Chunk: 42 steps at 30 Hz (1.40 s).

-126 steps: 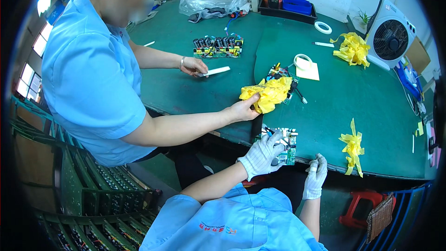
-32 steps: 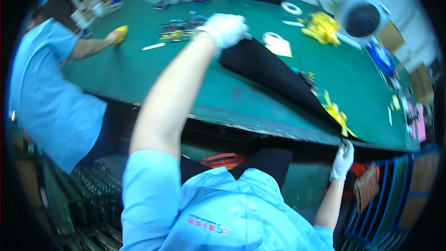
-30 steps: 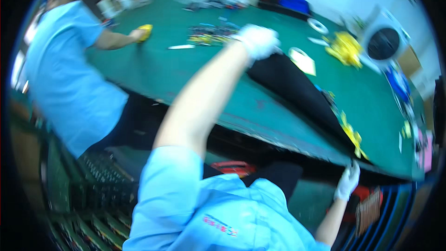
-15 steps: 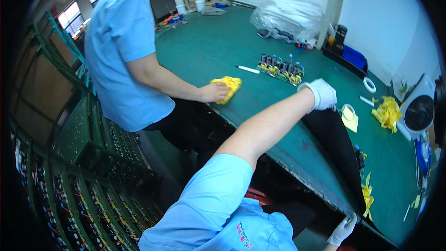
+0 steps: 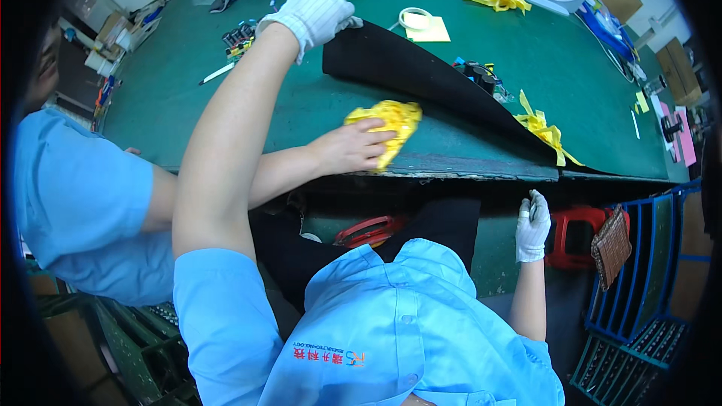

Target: The person assembles circuit boards by applying tape strips and components to them with a hand tool.

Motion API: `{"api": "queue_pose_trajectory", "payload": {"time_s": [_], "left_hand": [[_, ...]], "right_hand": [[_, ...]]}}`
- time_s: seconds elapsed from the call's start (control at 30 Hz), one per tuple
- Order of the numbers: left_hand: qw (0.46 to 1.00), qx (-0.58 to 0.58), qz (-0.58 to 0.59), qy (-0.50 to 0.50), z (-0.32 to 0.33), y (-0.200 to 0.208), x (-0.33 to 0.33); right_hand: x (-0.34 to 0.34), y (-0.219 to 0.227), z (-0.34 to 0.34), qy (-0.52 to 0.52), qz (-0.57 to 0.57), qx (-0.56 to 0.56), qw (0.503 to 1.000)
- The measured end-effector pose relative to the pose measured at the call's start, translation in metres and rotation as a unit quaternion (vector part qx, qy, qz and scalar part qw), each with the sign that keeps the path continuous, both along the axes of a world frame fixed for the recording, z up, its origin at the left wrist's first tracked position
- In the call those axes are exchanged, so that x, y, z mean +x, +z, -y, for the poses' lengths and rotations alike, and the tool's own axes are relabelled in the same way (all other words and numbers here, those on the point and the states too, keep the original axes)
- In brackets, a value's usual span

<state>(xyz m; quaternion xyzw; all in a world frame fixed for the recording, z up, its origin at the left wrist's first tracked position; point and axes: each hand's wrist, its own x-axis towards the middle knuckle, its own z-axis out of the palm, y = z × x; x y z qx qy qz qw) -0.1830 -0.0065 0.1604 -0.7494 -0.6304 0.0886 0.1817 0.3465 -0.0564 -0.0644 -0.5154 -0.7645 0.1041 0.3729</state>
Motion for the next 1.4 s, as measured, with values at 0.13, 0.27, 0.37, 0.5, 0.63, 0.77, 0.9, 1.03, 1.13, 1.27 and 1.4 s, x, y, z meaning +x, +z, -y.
{"api": "queue_pose_trajectory", "payload": {"time_s": [0.13,0.27,0.37,0.5,0.63,0.77,0.9,1.03,1.13,1.27,1.4], "left_hand": [[0.999,-0.033,-0.020,0.026,-0.008,0.012,0.016],[0.995,-0.041,-0.041,0.077,-0.038,0.024,0.031],[0.989,-0.052,-0.026,0.139,-0.053,0.032,0.039],[0.963,-0.122,0.008,0.239,-0.061,0.048,0.049],[0.977,-0.095,-0.052,0.182,-0.077,0.028,0.010],[0.979,-0.106,-0.040,0.167,-0.078,0.030,0.039],[0.982,-0.101,-0.034,0.152,-0.076,0.033,0.046],[0.984,-0.078,-0.044,0.156,-0.062,0.048,0.028],[0.988,-0.076,-0.052,0.124,-0.077,0.029,0.015],[0.989,-0.067,-0.048,0.126,-0.070,0.032,0.013],[0.962,-0.126,-0.044,0.240,-0.076,0.060,0.075]], "right_hand": [[0.003,-0.002,0.008,-0.011,-0.016,-0.021,1.000],[0.004,-0.006,0.006,-0.011,-0.032,-0.010,0.999],[0.007,-0.004,0.008,-0.029,-0.042,-0.029,0.998],[0.022,-0.018,0.011,-0.055,-0.061,-0.029,0.996],[0.041,-0.038,0.015,-0.070,-0.114,-0.035,0.990],[0.056,-0.043,0.022,-0.098,-0.113,-0.054,0.987],[0.056,-0.035,0.025,-0.111,-0.128,-0.068,0.983],[0.049,-0.036,0.016,-0.089,-0.125,-0.063,0.986],[0.053,-0.039,0.018,-0.099,-0.127,-0.074,0.984],[0.051,-0.040,0.014,-0.098,-0.153,-0.085,0.980],[0.049,-0.035,0.012,-0.101,-0.165,-0.090,0.977]]}}
